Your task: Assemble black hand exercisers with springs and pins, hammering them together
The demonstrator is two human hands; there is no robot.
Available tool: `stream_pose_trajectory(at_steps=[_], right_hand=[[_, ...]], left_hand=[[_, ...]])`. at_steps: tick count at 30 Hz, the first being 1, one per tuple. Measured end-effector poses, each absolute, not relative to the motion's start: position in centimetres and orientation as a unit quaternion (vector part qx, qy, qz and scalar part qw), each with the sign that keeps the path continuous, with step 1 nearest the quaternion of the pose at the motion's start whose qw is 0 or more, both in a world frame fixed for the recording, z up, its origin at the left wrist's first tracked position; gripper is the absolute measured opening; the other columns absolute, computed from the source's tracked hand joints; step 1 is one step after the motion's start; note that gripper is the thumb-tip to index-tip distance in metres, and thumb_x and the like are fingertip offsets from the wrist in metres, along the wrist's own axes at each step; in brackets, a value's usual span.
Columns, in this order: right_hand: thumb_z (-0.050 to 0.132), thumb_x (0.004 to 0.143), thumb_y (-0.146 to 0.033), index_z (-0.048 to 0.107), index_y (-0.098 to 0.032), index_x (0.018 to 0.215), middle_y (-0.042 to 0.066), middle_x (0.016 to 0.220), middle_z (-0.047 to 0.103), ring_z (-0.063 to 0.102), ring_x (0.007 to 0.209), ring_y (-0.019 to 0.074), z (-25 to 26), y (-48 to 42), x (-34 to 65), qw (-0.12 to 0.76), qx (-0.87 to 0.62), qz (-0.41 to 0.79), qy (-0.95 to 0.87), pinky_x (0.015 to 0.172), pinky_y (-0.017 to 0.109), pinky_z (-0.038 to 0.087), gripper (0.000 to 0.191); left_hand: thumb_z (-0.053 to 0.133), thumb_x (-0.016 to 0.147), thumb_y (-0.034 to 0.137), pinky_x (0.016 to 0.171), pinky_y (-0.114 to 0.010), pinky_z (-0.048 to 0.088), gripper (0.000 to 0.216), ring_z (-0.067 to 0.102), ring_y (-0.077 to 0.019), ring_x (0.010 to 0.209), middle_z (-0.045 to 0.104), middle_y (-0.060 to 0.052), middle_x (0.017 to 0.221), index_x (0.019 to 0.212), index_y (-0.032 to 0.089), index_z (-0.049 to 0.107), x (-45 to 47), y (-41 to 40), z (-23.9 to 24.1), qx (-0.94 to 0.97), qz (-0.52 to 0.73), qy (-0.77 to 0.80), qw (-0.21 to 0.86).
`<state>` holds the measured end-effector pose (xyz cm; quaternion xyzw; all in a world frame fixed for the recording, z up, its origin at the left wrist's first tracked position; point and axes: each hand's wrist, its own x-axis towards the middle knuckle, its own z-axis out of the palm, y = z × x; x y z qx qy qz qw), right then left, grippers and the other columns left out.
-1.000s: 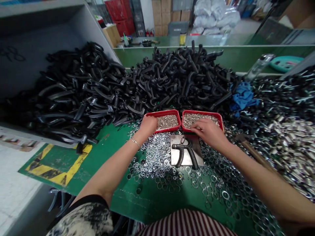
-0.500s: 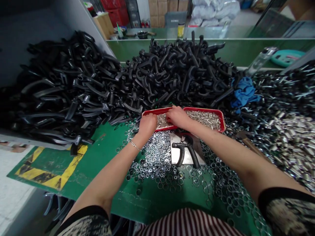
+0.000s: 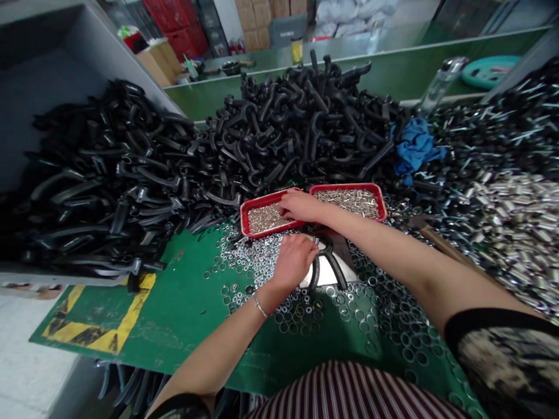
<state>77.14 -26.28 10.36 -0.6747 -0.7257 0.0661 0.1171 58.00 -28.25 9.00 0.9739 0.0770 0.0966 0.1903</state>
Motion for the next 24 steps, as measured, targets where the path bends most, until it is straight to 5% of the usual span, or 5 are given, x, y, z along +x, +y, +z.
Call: stream_pose_trajectory(at_steps=[16,21,24], right_hand=[[0.059,0.090,-0.009,0.070,-0.011,0.095,0.011,0.093,0.073,0.061,0.093,0.0234,8.5,-25.9,77.3,0.225,-0.707,0.067,-0.667,0.092,0.035,0.038,0.012],[0.060,0.091,-0.013,0.067,-0.013,0.087,0.011,0.094,0.071,0.060,0.095,0.0221,10.1,-26.5,76.8,0.269,-0.703,0.061,-0.655,0.092,0.035,0.040,0.008],[0.057,0.094,-0.021,0.064,-0.015,0.092,0.006,0.093,0.070,0.062,0.087,0.0183,11.7,-29.0,76.4,0.396,-0.700,0.100,-0.585,0.084,0.033,0.046,0.010]], left_hand=[[0.045,0.098,0.014,0.081,-0.045,0.040,0.021,0.056,-0.0277,0.086,0.062,-0.012,0.090,0.093,0.011,0.065,58.5,-29.0,9.8,0.992,0.051,-0.094,-0.060],[0.044,0.099,0.015,0.087,-0.044,0.043,0.023,0.057,-0.0269,0.093,0.064,-0.012,0.097,0.101,0.011,0.066,58.1,-28.2,9.9,0.992,0.039,-0.118,-0.031],[0.043,0.102,0.021,0.091,-0.041,0.046,0.026,0.059,-0.0243,0.101,0.066,-0.010,0.108,0.111,0.014,0.066,57.3,-27.8,9.0,0.994,0.063,-0.056,0.072]])
